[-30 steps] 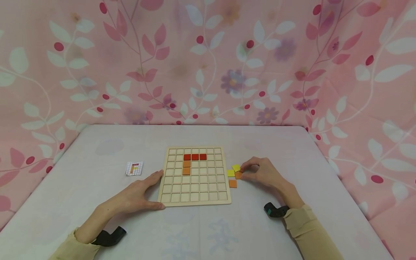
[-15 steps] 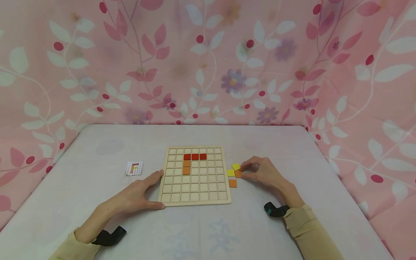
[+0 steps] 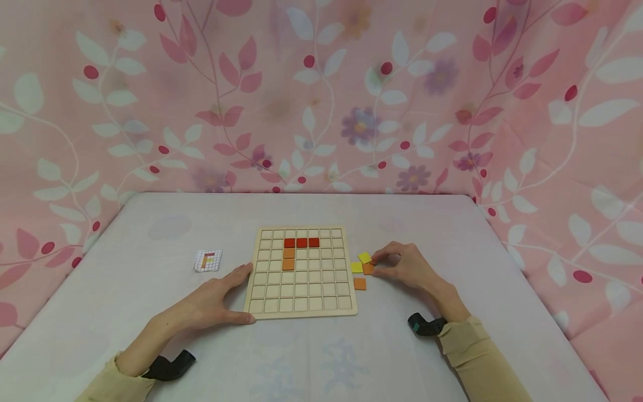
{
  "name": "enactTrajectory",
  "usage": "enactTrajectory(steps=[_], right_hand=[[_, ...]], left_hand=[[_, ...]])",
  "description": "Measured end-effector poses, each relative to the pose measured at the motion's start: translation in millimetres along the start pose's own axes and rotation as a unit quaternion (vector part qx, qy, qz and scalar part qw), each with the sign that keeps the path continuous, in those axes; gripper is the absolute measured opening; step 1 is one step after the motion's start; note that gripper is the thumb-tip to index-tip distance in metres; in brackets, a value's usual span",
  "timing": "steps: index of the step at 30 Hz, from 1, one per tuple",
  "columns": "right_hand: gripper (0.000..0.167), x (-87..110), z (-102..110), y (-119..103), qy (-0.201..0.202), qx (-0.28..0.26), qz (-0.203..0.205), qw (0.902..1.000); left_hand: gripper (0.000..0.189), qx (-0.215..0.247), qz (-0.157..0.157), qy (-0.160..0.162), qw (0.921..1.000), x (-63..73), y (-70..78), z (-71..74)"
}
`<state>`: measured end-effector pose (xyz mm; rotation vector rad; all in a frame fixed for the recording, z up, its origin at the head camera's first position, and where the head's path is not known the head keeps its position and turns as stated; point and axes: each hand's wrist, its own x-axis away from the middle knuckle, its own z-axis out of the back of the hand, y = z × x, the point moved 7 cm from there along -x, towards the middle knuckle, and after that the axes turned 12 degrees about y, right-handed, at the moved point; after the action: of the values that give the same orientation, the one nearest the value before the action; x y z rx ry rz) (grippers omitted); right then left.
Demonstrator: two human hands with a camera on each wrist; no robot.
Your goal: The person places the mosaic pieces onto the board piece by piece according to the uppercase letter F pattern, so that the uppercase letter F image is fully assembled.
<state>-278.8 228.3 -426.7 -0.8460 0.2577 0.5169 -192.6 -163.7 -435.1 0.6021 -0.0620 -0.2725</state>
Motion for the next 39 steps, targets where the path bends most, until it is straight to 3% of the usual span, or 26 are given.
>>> enactTrajectory(steps=[11, 22, 27, 39], right_hand=[[0.027, -0.4, 1, -3, 0.003, 0.010, -0.001, 0.9999], [0.024, -7.1, 0, -5, 0.009, 0.013, -0.030, 0.9994], [0.026, -13.1, -9, -14, 0.004, 0.003, -0.066, 0.9978], [0.021, -31.8, -47, -43, -0.004, -0.009, -0.068, 0.9976]], left_hand=[[0.117, 0.001, 0.003, 0.001, 1.0000, 0.2, 0.2, -0.3], [0.117, 0.000, 0.006, 0.001, 1.0000, 0.3, 0.5, -0.2], [0.117, -0.001, 0.009, 0.001, 1.0000, 0.3, 0.5, 0.0], [0.117, 0.002, 0.008, 0.002, 1.0000, 1.2, 2.1, 1.6]])
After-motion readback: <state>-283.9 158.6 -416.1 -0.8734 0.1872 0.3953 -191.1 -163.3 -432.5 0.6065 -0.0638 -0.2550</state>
